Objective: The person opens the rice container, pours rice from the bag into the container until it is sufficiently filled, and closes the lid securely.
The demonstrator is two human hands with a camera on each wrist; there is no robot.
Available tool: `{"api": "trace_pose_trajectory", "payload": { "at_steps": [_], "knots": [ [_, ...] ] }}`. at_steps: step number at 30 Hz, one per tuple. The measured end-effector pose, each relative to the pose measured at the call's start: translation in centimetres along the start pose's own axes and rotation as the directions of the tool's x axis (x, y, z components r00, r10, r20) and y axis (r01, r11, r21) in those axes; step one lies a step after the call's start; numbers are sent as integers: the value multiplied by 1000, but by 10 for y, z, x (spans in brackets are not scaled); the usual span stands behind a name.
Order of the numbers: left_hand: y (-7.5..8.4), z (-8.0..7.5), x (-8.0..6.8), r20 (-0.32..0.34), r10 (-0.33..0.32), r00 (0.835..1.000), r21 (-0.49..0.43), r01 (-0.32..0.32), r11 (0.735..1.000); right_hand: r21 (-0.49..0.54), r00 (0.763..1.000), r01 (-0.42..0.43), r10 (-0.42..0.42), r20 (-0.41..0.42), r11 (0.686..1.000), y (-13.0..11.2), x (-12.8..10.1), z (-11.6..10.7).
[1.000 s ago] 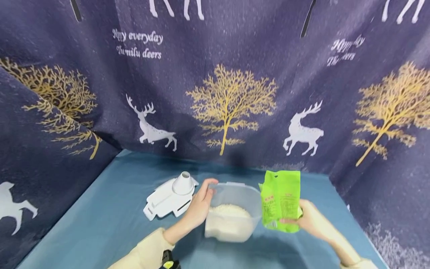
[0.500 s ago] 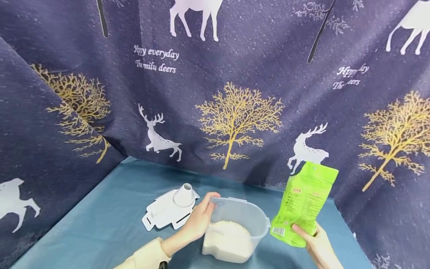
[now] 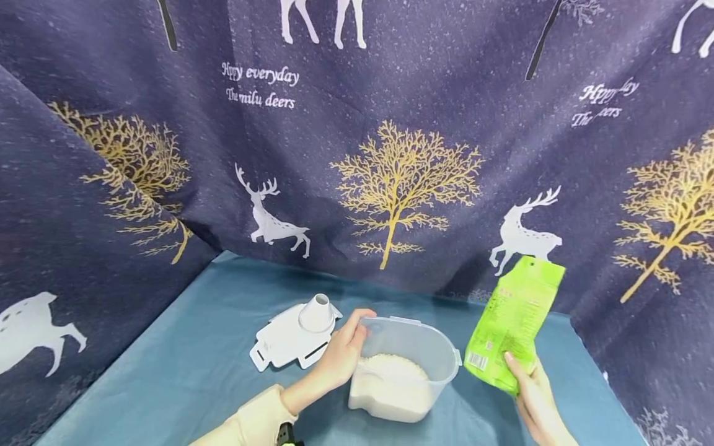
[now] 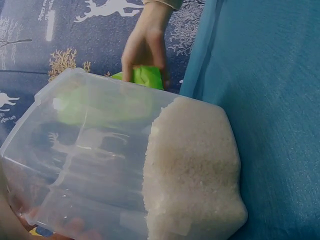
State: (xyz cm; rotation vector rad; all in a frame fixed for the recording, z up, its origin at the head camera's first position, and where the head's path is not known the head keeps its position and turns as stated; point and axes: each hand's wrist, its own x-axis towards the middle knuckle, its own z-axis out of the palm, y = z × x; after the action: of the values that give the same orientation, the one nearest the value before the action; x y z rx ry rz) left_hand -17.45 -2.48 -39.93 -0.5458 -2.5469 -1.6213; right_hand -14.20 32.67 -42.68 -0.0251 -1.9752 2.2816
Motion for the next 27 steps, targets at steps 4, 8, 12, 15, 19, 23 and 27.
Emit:
{"api": "trace_pose_trajectory", "payload": {
  "at_steps": [4,8,12,15,19,23,27],
  "knots": [
    [0,0,1,-11,-6,1000,5,6,1000,82,996,12,-19,90,997,11,5,-4],
    [-1,0,4,-16,-8,1000,2,8,1000,122,987,-141,131,90,982,16,6,-5],
    [0,0,4,-1,-19,1000,-14,19,1000,132,947,-320,319,30,938,16,6,-5],
    [0,0,5,2,-17,1000,-18,17,1000,102,914,-403,405,8,909,13,9,-4],
    [0,-1,4,-4,-15,1000,-28,15,999,37,868,-496,494,49,867,9,9,-5],
    [0,-1,4,-6,-20,1000,-36,20,999,-74,839,-540,543,31,838,12,9,-8],
    [1,-1,6,-9,-21,1000,-37,21,999,-187,840,-540,537,-72,820,14,13,-10]
  ]
}}
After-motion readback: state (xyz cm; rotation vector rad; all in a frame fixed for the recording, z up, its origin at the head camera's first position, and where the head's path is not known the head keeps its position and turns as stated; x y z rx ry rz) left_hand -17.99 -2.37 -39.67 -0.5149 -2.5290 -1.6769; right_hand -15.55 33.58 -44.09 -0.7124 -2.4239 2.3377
